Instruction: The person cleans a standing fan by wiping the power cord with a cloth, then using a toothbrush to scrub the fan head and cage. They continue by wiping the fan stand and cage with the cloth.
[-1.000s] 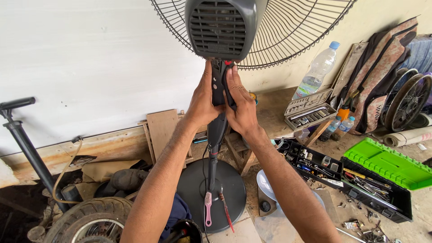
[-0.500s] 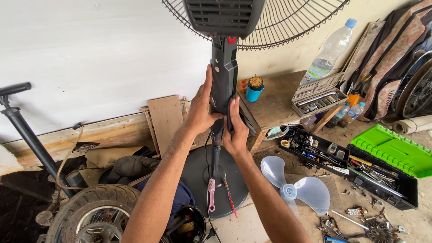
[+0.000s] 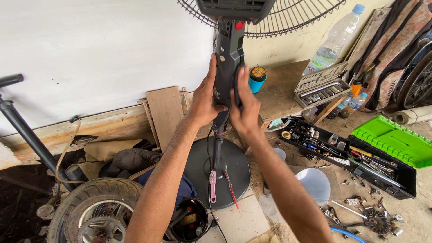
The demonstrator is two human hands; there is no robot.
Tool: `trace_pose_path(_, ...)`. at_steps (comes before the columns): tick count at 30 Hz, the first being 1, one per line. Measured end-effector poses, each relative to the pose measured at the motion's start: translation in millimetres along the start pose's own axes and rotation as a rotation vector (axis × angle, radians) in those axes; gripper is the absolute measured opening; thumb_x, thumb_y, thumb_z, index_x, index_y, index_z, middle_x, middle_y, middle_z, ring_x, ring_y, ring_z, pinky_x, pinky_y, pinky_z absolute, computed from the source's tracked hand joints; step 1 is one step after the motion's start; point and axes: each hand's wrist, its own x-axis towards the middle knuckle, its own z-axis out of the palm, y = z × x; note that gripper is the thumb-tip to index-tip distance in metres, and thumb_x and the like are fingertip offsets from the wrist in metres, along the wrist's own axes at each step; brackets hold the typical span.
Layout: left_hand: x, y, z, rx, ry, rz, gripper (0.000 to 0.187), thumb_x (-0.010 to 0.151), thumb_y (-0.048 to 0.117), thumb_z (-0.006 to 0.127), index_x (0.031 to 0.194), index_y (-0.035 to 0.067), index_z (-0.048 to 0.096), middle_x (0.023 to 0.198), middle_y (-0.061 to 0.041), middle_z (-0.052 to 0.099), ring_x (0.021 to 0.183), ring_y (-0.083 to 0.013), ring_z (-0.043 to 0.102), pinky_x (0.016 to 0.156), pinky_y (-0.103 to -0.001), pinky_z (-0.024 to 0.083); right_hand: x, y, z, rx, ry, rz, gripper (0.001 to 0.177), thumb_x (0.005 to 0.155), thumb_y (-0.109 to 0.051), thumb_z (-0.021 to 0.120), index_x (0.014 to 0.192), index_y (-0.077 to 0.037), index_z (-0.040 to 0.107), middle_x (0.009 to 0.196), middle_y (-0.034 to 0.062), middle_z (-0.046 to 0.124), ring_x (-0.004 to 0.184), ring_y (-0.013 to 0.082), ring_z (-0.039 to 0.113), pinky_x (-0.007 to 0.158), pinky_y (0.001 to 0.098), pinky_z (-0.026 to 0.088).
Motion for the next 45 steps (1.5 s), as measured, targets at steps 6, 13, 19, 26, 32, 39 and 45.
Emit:
trace_pose_path(6, -1.9, 0.4, -1.3, -0.018, 0.012, 0.022, 0.151, 0.06, 0.002, 0.098, 0.156, 0.042, -0.011, 0.165, -0.012, 0.034, 0.148, -0.0342, 0.04, 0.112, -0.047, 0.041, 9.4, -0.2, -6.1, 0.08, -0.044, 0.039, 0.064, 0.111, 0.002, 0.052, 0.167, -0.018, 0.027, 0.173, 0.0148, 0.025, 0.156, 0.0324, 0.042, 0.127, 0.0392, 0.046)
trace_pose_path(13, -0.1, -1.6, 1.4, -0.045, 0.024, 0.038, 0.151, 0.061, 0.002, 0.098, 0.156, 0.046, -0.011, 0.167, -0.012, 0.031, 0.15, -0.034, 0.038, 0.113, -0.048, 0.04, -82.9, 2.4, 35.8, 0.133, 0.019, 0.195, 0.07, 0.106, 0.005, 0.05, 0.167, -0.012, 0.022, 0.171, 0.0203, 0.023, 0.155, 0.0365, 0.034, 0.125, 0.0422, 0.038)
trace_pose_path(19, -0.6, -1.1, 1.8, -0.053, 0.02, 0.024, 0.149, 0.062, 0.001, 0.097, 0.156, 0.045, -0.01, 0.169, -0.01, 0.025, 0.151, -0.0331, 0.035, 0.112, -0.047, 0.042, -141.0, 1.6, 54.2, 0.185, -0.071, 0.482, 0.066, 0.105, -0.003, 0.051, 0.163, -0.01, 0.021, 0.166, 0.0207, 0.031, 0.149, 0.0315, 0.041, 0.117, 0.0366, 0.043)
trace_pose_path(26, -2.7, 7.0, -3.3, -0.064, -0.003, 0.032, 0.147, 0.064, -0.002, 0.094, 0.155, 0.044, -0.012, 0.171, -0.01, 0.017, 0.152, -0.0331, 0.028, 0.114, -0.048, 0.035, -172.6, 27.5, 40.3, 0.45, -0.016, 1.085, 0.044, 0.104, -0.013, 0.054, 0.147, -0.006, 0.057, 0.141, 0.0171, 0.064, 0.127, 0.0253, 0.059, 0.108, 0.0366, 0.045)
trace_pose_path(32, -7.3, 10.2, -2.4, -0.132, 0.036, 0.036, 0.137, 0.073, -0.002, 0.091, 0.16, 0.037, -0.007, 0.171, -0.01, 0.022, 0.154, -0.0347, 0.03, 0.121, -0.048, 0.033, -50.6, -2.8, -21.0, 0.298, 0.357, 0.503, 0.04, 0.11, -0.009, 0.05, 0.148, -0.001, 0.052, 0.149, 0.0138, 0.057, 0.137, 0.0221, 0.054, 0.118, 0.0345, 0.039)
trace_pose_path(39, -7.1, -21.8, 7.7, -0.202, 0.058, 0.042, 0.116, 0.079, 0.008, 0.09, 0.164, 0.019, 0.012, 0.163, -0.015, 0.041, 0.151, -0.0328, 0.041, 0.124, -0.043, 0.036, 75.0, -55.4, -62.7, -0.36, -0.189, -0.37, 0.071, 0.096, 0.004, 0.063, 0.161, -0.008, 0.039, 0.167, 0.0153, 0.035, 0.159, 0.0301, 0.032, 0.13, 0.0523, 0.033)
trace_pose_path(45, 1.0, -42.0, 1.5, -0.232, -0.057, -0.088, 0.107, 0.074, 0.004, 0.088, 0.16, 0.012, 0.024, 0.158, -0.015, 0.046, 0.148, -0.0287, 0.042, 0.124, -0.039, 0.034, 57.6, -46.7, -65.5, -1.107, -0.634, -0.711, 0.064, 0.097, -0.022, 0.068, 0.157, -0.021, 0.047, 0.171, -0.0006, 0.029, 0.158, 0.0172, 0.018, 0.123, 0.0606, 0.027)
